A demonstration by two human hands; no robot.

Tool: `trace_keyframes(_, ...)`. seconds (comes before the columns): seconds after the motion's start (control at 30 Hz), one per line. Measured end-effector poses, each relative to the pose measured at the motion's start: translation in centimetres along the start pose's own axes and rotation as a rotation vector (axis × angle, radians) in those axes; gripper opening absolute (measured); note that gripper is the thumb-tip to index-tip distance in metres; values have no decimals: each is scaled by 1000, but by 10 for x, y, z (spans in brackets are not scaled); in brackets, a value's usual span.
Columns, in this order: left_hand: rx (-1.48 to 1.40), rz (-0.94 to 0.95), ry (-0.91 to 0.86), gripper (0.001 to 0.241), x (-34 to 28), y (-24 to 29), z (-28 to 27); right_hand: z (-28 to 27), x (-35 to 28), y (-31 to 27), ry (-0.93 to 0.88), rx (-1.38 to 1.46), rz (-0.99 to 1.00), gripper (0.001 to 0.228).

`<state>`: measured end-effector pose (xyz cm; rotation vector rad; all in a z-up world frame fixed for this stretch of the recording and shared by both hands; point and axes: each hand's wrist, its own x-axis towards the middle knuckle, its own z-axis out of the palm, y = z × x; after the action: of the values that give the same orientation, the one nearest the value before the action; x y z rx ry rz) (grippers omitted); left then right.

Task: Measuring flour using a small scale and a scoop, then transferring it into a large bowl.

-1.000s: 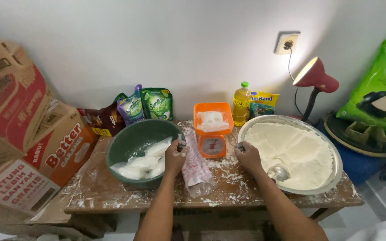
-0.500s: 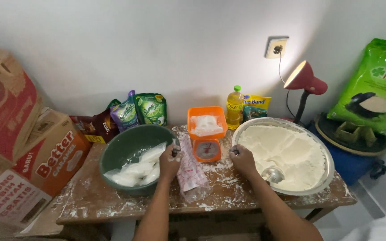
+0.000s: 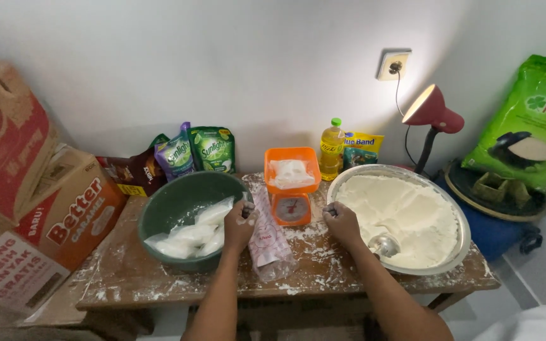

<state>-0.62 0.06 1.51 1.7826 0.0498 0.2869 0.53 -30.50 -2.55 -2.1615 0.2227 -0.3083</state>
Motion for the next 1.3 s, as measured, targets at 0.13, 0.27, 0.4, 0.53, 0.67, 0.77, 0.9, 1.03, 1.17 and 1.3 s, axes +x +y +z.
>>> trace_keyframes(0.13, 7, -8, 5, 20, -6, 12, -2, -3, -3, -2, 4, -31, -14, 29)
trace_keyframes(0.27, -10, -17, 2, 20, -4, 8, -1, -2, -2, -2, 8, -12, -7, 29)
trace_keyframes(0.4, 16, 4, -5, 21, -2, 3, -1, -4, -2, -4, 0, -7, 9, 28)
trace_keyframes(0.53, -3, -5, -6, 22, -3, 2, -1, -2, -2, -4, 7, -6, 0, 27)
trace_keyframes(0.67, 14, -14, -17, 22, -5, 5, -1, -3, -1, -4, 14, -12, -5, 28)
trace_keyframes(0.77, 22, -5, 0, 22, 2, -4, 2, -5, -1, -9, 47, 37, 0, 30)
trace_keyframes(0.9, 20, -15, 30, 25, 16, -12, 9, -16, -7, -33, 82, 121, 10, 36)
trace_keyframes(1.03, 54, -3, 22, 29, 13, 14, 22, -18, 0, -66, 136, 199, -24, 39)
trace_keyframes(1.17, 59, 166, -22, 31, 11, 59, 35, -9, 25, -83, 190, 50, -167, 48)
trace_keyframes(1.3, 325, 282, -32, 37, 30, 64, 54, 3, 57, -83, 100, -194, -239, 42)
